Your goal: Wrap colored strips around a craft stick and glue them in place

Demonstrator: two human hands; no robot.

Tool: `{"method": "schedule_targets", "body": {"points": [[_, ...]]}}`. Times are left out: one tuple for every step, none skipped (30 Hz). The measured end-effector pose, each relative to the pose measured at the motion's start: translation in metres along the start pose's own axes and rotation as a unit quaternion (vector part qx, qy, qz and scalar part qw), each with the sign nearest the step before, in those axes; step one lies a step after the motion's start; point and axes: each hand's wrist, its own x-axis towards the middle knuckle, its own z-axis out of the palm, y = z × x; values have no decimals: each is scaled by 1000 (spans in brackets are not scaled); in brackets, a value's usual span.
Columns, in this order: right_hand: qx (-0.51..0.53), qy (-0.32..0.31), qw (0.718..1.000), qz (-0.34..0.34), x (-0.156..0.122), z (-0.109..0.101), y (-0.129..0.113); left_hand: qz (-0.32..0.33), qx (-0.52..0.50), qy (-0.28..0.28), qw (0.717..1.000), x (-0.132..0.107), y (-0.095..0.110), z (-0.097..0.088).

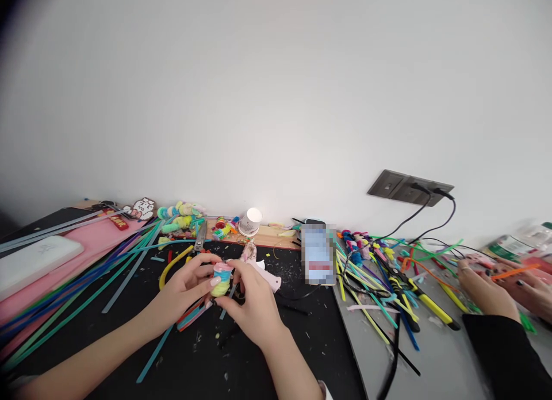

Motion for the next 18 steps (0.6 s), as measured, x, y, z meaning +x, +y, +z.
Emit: {"method": "schedule_targets", "body": {"points": [[0,2,1000,-4,0,0,0,3,-3,-3,1000,0,-1,0],[-1,5,1000,-7,0,0,0,7,-6,-6,1000,1,-1,-1],[-2,7,1000,-10,1,0,-1,11,-8,-9,1000,1,-2,-1],[-4,10,1000,-12,1,0,-1,15,-10,-10,1000,1,-2,-1],[-6,12,1000,-12,1,1,-1,17,-10,-10,1000,2,-2,-1],[-6,14,1000,-12,2,1,-1,18,-11,-11,1000,2,-2,-1],[-5,14,1000,-11,2,1,-2,19,-13,-9,1000,2,-1,-1],[-3,14,1000,-9,2,2,-1,20,-14,-8,1000,2,0,-2],[0,14,1000,-8,2,2,-1,21,-16,-5,1000,1,1,-2],[2,13,1000,-7,2,2,-1,24,-15,1,1000,1,2,-3],[4,12,1000,-6,2,2,-1,22,-12,4,1000,1,2,-4],[5,10,1000,-6,2,1,-1,22,-10,6,1000,1,3,-4],[4,7,1000,-6,2,1,-2,21,-8,12,1000,1,3,-5],[3,4,1000,-6,3,1,-2,15,-13,13,1000,1,4,-5],[2,1,1000,-6,3,1,-2,11,-16,16,1000,1,4,-5],[1,-3,1000,-5,3,1,-3,10,-18,19,1000,0,5,-5],[1,-5,1000,-4,3,0,-3,9,-18,18,1000,0,6,-5],[1,-7,1000,-3,2,0,-3,8,-14,17,1000,0,6,-5]]}}
